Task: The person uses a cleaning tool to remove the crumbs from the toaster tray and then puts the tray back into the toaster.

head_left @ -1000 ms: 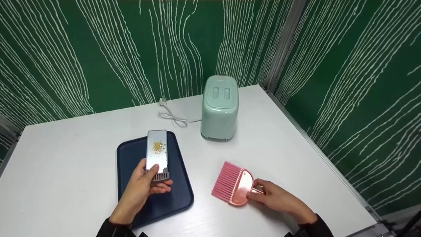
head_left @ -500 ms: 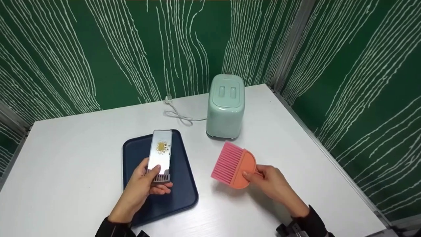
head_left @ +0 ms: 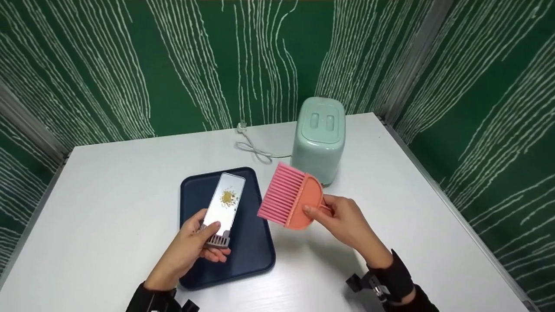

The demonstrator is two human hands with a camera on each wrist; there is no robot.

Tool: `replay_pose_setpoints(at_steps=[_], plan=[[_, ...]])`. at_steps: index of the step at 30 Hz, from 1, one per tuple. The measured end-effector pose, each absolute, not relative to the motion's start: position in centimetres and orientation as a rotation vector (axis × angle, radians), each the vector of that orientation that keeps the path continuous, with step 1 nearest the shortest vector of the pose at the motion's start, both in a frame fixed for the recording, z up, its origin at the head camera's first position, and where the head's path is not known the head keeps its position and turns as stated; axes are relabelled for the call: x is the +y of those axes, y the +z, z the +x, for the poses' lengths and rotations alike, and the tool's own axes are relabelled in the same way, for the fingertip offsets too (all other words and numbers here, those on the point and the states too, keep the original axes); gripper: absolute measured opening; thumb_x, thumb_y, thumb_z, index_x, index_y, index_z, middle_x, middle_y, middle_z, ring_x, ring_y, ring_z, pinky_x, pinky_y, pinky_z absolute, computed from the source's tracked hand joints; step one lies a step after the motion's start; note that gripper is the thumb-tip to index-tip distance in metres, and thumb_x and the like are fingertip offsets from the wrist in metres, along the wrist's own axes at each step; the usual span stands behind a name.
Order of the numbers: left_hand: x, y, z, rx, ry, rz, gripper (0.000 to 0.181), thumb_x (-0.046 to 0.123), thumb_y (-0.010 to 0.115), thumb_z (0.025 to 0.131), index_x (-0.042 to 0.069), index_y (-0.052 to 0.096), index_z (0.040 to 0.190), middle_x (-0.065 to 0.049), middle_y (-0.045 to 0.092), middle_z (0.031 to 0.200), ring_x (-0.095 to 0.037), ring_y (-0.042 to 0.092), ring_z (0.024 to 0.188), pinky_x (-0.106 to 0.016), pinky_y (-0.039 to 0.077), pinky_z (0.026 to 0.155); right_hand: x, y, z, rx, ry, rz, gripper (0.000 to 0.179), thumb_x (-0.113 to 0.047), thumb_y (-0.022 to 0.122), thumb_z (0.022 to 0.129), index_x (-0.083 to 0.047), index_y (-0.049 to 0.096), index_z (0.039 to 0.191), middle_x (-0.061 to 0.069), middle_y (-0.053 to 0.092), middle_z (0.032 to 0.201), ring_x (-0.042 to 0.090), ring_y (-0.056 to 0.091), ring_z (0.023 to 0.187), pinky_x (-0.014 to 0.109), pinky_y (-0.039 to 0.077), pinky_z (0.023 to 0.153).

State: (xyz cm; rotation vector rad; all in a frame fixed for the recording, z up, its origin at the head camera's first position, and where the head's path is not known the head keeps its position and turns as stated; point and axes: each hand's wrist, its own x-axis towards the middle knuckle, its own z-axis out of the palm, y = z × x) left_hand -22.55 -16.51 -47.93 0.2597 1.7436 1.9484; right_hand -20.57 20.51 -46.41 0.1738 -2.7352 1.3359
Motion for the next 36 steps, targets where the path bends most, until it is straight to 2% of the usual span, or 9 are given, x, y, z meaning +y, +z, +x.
replay_pose_setpoints(at_steps=[4,12,17,23,30,36], plan=[[-17.3,-48.1,-22.7,1.728,1.945,0.267,0.052,0.017,0.051,0.115,-0.007,0.027,0.154,-0.018,0.078,0.083,-0.02,0.079,0.063,-0.026,0.061,0.054,18.9,-45.6,-21.9,-2.693,1.324,0.253,0.025,-0.04,0.082,0.097,-0.019,0.073,0.087,-0.01,0.043,0.062,0.001,0.036,0.06,0.021,0.029,0.057],[-18.2,-47.9,-22.9,1.753,1.865,0.326,0.052,0.018,0.055,0.114,-0.01,0.033,0.152,-0.028,0.075,0.085,-0.021,0.078,0.062,-0.026,0.061,0.053,16.1,-44.9,-23.8,-2.627,1.321,0.367,0.018,-0.039,0.083,0.095,-0.022,0.079,0.095,-0.01,0.046,0.062,0.001,0.039,0.058,0.023,0.031,0.058],[-18.7,-47.8,-23.0,1.759,1.831,0.35,0.051,0.017,0.056,0.113,-0.011,0.035,0.149,-0.025,0.076,0.082,-0.02,0.079,0.062,-0.026,0.061,0.053,13.8,-44.7,-24.6,-2.667,1.31,0.419,0.024,-0.041,0.083,0.096,-0.02,0.075,0.087,-0.013,0.045,0.062,0.002,0.039,0.058,0.022,0.029,0.058],[-19.0,-47.7,-22.9,1.776,1.807,0.337,0.058,0.015,0.056,0.112,-0.011,0.03,0.158,-0.035,0.074,0.089,-0.02,0.079,0.064,-0.027,0.062,0.056,11.0,-44.8,-25.2,-2.749,1.274,0.52,0.032,-0.048,0.079,0.097,-0.021,0.071,0.082,-0.015,0.045,0.062,0.001,0.038,0.058,0.021,0.03,0.058],[-19.3,-47.8,-23.0,1.794,1.822,0.315,0.06,0.017,0.06,0.112,-0.01,0.032,0.158,-0.017,0.075,0.098,-0.026,0.081,0.072,-0.03,0.065,0.062,9.9,-45.0,-25.6,-2.806,1.19,0.546,0.041,-0.053,0.078,0.096,-0.024,0.06,0.074,-0.015,0.04,0.061,0.002,0.038,0.058,0.023,0.028,0.058],[-19.5,-48.0,-23.0,1.803,1.838,0.293,0.068,0.012,0.07,0.106,-0.008,0.032,0.159,-0.017,0.067,0.115,-0.04,0.081,0.085,-0.039,0.067,0.072,9.7,-45.1,-25.8,-2.807,1.135,0.603,0.039,-0.053,0.078,0.096,-0.024,0.062,0.075,-0.016,0.039,0.06,0.001,0.037,0.057,0.023,0.027,0.057]])
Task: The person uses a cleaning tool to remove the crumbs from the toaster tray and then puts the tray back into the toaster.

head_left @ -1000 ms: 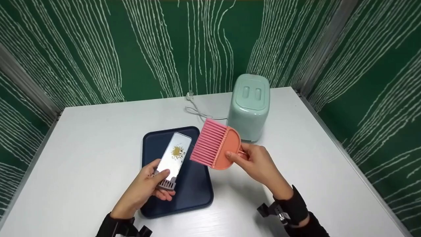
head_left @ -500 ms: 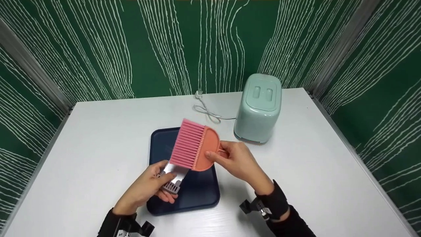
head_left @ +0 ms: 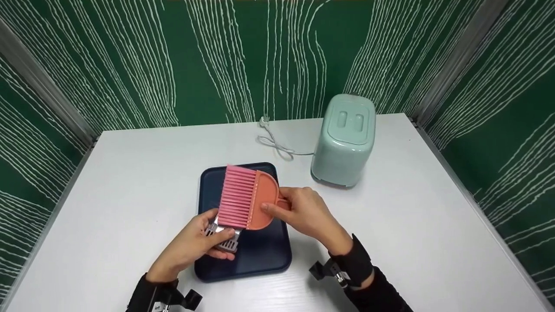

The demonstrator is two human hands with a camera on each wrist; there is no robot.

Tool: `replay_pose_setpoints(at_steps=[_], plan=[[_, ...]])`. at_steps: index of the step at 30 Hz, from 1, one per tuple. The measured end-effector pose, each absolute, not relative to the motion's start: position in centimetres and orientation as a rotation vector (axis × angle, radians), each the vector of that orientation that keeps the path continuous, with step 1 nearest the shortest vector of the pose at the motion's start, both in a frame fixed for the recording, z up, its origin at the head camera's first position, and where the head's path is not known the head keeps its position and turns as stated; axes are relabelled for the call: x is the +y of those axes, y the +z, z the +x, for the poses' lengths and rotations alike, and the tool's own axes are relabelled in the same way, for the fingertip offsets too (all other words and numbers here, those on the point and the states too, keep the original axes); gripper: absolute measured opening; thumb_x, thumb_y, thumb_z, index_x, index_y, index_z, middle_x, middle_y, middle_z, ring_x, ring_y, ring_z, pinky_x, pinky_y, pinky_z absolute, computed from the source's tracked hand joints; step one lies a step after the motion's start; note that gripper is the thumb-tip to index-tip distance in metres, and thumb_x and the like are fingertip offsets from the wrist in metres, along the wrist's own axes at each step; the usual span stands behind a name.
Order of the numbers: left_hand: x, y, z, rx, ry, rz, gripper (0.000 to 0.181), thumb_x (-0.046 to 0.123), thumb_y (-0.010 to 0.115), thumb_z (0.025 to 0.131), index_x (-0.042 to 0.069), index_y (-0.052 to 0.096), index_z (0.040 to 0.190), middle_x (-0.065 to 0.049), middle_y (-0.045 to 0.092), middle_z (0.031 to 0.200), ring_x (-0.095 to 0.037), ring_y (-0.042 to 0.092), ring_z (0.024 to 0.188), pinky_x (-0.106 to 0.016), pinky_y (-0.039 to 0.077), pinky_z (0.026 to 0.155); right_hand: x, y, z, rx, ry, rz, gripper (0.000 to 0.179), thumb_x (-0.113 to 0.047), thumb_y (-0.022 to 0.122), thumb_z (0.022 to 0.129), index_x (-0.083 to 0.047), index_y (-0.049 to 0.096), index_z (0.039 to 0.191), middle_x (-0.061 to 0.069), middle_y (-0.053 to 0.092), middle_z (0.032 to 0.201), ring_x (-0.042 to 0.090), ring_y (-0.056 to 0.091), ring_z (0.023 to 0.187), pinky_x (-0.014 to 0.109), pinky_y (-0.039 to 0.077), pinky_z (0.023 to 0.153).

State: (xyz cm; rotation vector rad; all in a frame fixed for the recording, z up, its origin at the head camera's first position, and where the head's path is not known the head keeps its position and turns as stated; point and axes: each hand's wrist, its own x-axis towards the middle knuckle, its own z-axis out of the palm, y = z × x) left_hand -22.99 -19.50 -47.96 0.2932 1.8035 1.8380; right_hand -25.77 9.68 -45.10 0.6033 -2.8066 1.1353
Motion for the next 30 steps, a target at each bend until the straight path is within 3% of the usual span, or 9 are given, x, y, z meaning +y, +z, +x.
replay_pose_setpoints(at_steps=[3,10,19,30], plan=[[-19.6,-48.0,-23.0,1.796,1.857,0.285,0.07,0.009,0.073,0.103,-0.009,0.033,0.158,-0.016,0.067,0.118,-0.042,0.081,0.088,-0.042,0.067,0.075,9.5,-45.0,-25.7,-2.815,1.11,0.628,0.039,-0.053,0.079,0.095,-0.024,0.062,0.076,-0.016,0.039,0.06,0.001,0.037,0.057,0.023,0.027,0.057],[-19.7,-48.0,-23.1,1.858,1.859,0.326,0.067,0.009,0.074,0.102,-0.009,0.036,0.154,-0.009,0.075,0.097,-0.023,0.081,0.068,-0.031,0.064,0.061,9.1,-45.3,-25.6,-2.858,1.046,0.61,0.04,-0.053,0.079,0.095,-0.024,0.061,0.075,-0.016,0.039,0.059,0.002,0.037,0.056,0.024,0.025,0.055],[-19.9,-48.6,-23.2,1.898,1.895,0.308,0.058,0.009,0.075,0.102,-0.009,0.046,0.149,-0.007,0.078,0.093,-0.018,0.079,0.063,-0.033,0.064,0.058,8.7,-46.1,-25.5,-2.832,0.972,0.606,0.043,-0.054,0.079,0.095,-0.021,0.059,0.074,-0.015,0.035,0.058,0.002,0.034,0.054,0.023,0.023,0.053],[-19.7,-49.5,-23.2,1.899,1.994,0.262,0.053,0.007,0.074,0.101,-0.012,0.052,0.146,-0.004,0.075,0.089,-0.008,0.071,0.056,-0.021,0.057,0.053,8.5,-46.9,-25.8,-2.798,0.912,0.581,0.045,-0.056,0.079,0.094,-0.021,0.059,0.074,-0.016,0.034,0.058,0.003,0.036,0.054,0.024,0.024,0.053]])
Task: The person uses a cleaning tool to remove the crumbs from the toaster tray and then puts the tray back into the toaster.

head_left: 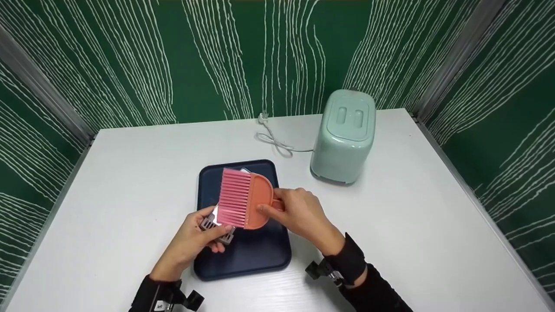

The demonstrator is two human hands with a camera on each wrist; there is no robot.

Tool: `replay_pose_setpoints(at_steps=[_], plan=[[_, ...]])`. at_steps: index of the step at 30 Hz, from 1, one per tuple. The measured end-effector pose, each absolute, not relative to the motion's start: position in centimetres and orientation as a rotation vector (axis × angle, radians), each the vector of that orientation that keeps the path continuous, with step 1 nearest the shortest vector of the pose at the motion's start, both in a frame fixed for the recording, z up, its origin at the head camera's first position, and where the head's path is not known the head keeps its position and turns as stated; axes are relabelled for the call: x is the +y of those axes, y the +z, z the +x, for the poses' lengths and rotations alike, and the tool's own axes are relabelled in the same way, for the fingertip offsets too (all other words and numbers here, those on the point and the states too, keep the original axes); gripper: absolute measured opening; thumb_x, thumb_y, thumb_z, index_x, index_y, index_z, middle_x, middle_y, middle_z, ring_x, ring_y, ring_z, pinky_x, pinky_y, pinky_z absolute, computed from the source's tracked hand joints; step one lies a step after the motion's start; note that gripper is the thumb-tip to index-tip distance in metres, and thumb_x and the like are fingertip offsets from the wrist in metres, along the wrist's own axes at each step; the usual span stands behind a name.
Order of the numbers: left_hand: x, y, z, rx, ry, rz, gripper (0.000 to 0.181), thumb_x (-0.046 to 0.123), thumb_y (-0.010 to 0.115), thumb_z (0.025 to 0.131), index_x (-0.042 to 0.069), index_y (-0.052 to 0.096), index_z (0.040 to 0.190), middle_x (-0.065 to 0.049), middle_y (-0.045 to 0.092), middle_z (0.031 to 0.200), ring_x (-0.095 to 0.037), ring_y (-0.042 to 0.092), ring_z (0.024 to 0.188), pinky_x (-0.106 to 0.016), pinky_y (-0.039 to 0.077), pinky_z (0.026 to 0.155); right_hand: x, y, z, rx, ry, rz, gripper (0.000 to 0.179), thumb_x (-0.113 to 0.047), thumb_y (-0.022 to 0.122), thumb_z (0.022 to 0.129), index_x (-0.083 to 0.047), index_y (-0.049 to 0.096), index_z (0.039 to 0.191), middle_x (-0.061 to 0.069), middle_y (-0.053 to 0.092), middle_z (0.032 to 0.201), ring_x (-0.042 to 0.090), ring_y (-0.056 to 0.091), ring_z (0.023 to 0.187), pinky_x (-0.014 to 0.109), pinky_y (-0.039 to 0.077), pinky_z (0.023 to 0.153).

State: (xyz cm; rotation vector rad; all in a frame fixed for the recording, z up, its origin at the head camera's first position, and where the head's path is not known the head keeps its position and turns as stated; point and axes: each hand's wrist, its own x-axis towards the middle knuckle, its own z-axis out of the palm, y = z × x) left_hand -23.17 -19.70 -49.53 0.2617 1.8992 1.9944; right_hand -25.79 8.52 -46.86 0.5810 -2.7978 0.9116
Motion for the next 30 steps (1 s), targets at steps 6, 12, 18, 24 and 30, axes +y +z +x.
replay_pose_setpoints(at_steps=[6,12,18,24,30], plan=[[-19.7,-49.7,-23.2,1.911,2.024,0.261,0.052,0.006,0.075,0.1,-0.012,0.056,0.144,-0.005,0.075,0.09,-0.007,0.068,0.054,-0.019,0.054,0.051,8.3,-47.1,-25.9,-2.809,0.909,0.553,0.045,-0.057,0.078,0.094,-0.02,0.062,0.075,-0.016,0.036,0.058,0.003,0.038,0.055,0.024,0.025,0.053],[-19.8,-49.8,-23.1,1.927,2.047,0.262,0.044,0.006,0.075,0.1,-0.016,0.06,0.134,-0.002,0.076,0.082,-0.006,0.066,0.051,-0.019,0.053,0.049,8.1,-47.3,-25.9,-2.804,0.898,0.542,0.046,-0.055,0.078,0.095,-0.02,0.059,0.073,-0.015,0.035,0.059,0.004,0.038,0.056,0.024,0.024,0.053],[-20.0,-49.8,-23.0,1.946,2.069,0.259,0.031,0.005,0.074,0.1,-0.014,0.063,0.122,-0.002,0.076,0.076,-0.006,0.065,0.049,-0.018,0.052,0.047,8.2,-47.7,-26.0,-2.797,0.866,0.519,0.049,-0.054,0.079,0.095,-0.02,0.054,0.071,-0.014,0.035,0.06,0.005,0.037,0.056,0.024,0.024,0.053],[-20.0,-49.9,-23.1,1.946,2.073,0.273,0.021,0.005,0.075,0.1,-0.01,0.064,0.11,-0.002,0.076,0.074,-0.006,0.064,0.048,-0.018,0.051,0.046,8.3,-47.8,-26.1,-2.791,0.841,0.508,0.05,-0.055,0.078,0.095,-0.02,0.053,0.07,-0.014,0.035,0.06,0.006,0.038,0.056,0.024,0.024,0.053],[-20.1,-49.8,-23.2,1.96,2.061,0.293,0.017,0.006,0.073,0.101,-0.007,0.063,0.104,-0.002,0.076,0.074,-0.005,0.064,0.047,-0.017,0.05,0.045,8.3,-47.9,-26.1,-2.761,0.788,0.502,0.051,-0.055,0.077,0.096,-0.02,0.053,0.069,-0.015,0.035,0.059,0.006,0.04,0.055,0.024,0.026,0.052]])
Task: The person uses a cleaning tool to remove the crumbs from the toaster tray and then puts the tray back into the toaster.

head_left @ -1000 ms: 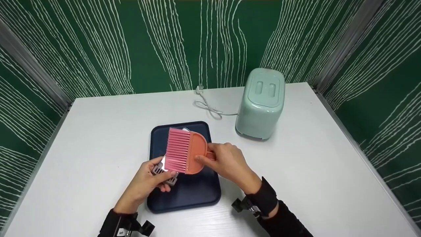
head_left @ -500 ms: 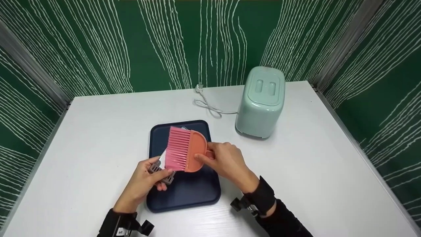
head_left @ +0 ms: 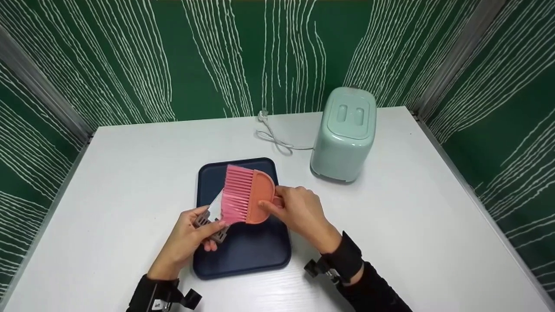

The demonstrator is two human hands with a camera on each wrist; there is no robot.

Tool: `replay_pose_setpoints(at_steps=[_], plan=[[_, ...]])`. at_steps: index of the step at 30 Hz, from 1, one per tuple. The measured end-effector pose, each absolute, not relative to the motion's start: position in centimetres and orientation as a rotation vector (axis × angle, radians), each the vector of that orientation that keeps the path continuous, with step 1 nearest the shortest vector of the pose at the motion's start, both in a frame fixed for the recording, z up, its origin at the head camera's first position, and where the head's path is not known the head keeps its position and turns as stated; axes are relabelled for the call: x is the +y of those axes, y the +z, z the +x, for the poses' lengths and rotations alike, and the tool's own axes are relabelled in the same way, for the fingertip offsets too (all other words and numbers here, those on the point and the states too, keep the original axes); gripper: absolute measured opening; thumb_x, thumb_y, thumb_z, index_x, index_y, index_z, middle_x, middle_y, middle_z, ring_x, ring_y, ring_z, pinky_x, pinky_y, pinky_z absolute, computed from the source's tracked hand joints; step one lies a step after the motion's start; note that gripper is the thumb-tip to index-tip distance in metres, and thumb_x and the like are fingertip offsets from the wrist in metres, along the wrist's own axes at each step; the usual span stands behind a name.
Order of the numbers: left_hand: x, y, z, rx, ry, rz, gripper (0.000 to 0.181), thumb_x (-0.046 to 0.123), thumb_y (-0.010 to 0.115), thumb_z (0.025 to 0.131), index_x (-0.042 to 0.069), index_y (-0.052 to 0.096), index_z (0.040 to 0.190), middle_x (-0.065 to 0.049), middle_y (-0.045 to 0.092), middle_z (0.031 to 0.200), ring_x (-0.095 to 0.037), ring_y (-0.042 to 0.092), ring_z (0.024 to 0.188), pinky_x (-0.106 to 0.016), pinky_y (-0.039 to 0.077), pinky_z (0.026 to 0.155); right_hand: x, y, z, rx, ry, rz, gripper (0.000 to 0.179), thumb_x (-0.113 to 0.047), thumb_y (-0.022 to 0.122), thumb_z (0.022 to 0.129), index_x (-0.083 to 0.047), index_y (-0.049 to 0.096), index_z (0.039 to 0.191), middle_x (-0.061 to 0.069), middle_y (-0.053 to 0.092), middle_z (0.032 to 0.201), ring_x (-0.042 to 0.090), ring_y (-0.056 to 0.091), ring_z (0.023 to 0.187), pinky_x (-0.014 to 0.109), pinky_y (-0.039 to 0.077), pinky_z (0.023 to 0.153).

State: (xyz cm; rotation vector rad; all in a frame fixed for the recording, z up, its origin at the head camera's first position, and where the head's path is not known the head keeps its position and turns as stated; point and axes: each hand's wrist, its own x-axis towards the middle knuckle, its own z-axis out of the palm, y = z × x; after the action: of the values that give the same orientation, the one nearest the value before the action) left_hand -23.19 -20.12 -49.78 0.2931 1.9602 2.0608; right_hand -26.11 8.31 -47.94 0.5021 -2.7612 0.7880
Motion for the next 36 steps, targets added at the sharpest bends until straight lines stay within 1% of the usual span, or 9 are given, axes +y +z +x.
replay_pose_setpoints(at_steps=[5,12,15,19,21,28,36], plan=[[-20.2,-49.6,-23.1,2.0,2.038,0.276,0.015,0.008,0.069,0.104,-0.004,0.061,0.101,-0.001,0.073,0.071,-0.005,0.063,0.046,-0.017,0.049,0.044,8.4,-48.1,-26.3,-2.737,0.759,0.487,0.051,-0.054,0.078,0.096,-0.02,0.052,0.068,-0.015,0.035,0.059,0.006,0.038,0.055,0.024,0.025,0.052],[-20.1,-49.3,-23.0,2.06,2.009,0.214,0.019,0.012,0.069,0.105,-0.001,0.058,0.096,-0.001,0.068,0.064,-0.006,0.062,0.043,-0.017,0.047,0.042,8.4,-48.0,-26.3,-2.742,0.701,0.452,0.052,-0.053,0.078,0.095,-0.019,0.051,0.068,-0.014,0.034,0.059,0.008,0.038,0.055,0.025,0.025,0.051],[-20.0,-49.1,-22.9,2.102,1.992,0.201,0.019,0.011,0.069,0.105,-0.005,0.06,0.101,-0.001,0.067,0.063,-0.006,0.06,0.042,-0.018,0.047,0.041,8.4,-48.0,-26.3,-2.756,0.673,0.424,0.051,-0.053,0.079,0.095,-0.019,0.051,0.068,-0.013,0.036,0.059,0.009,0.04,0.055,0.026,0.026,0.051],[-20.0,-48.8,-22.7,2.156,1.965,0.194,0.025,0.009,0.069,0.104,-0.012,0.064,0.116,0.0,0.067,0.064,-0.006,0.058,0.041,-0.018,0.046,0.04,8.4,-48.0,-26.3,-2.748,0.629,0.4,0.05,-0.053,0.079,0.095,-0.019,0.053,0.069,-0.011,0.038,0.059,0.011,0.042,0.055,0.028,0.028,0.051],[-20.0,-48.7,-22.6,2.175,1.954,0.187,0.027,0.009,0.07,0.104,-0.013,0.065,0.12,0.0,0.067,0.063,-0.005,0.058,0.04,-0.018,0.046,0.04,8.4,-48.1,-26.3,-2.729,0.606,0.402,0.048,-0.053,0.079,0.095,-0.019,0.056,0.07,-0.011,0.041,0.059,0.011,0.045,0.054,0.028,0.03,0.05],[-20.0,-48.3,-22.4,2.229,1.923,0.174,0.027,0.009,0.07,0.103,-0.011,0.068,0.121,-0.002,0.066,0.062,-0.006,0.055,0.038,-0.019,0.044,0.037,8.5,-48.2,-26.3,-2.684,0.553,0.391,0.044,-0.052,0.08,0.094,-0.017,0.063,0.073,-0.006,0.054,0.057,0.014,0.054,0.052,0.03,0.036,0.048],[-20.1,-48.2,-22.2,2.285,1.912,0.228,0.025,0.01,0.07,0.104,-0.009,0.071,0.121,-0.002,0.065,0.059,-0.006,0.055,0.036,-0.02,0.043,0.035,8.8,-48.4,-26.6,-2.684,0.539,0.378,0.045,-0.052,0.079,0.095,-0.018,0.062,0.072,-0.006,0.053,0.056,0.014,0.053,0.051,0.03,0.036,0.047]])
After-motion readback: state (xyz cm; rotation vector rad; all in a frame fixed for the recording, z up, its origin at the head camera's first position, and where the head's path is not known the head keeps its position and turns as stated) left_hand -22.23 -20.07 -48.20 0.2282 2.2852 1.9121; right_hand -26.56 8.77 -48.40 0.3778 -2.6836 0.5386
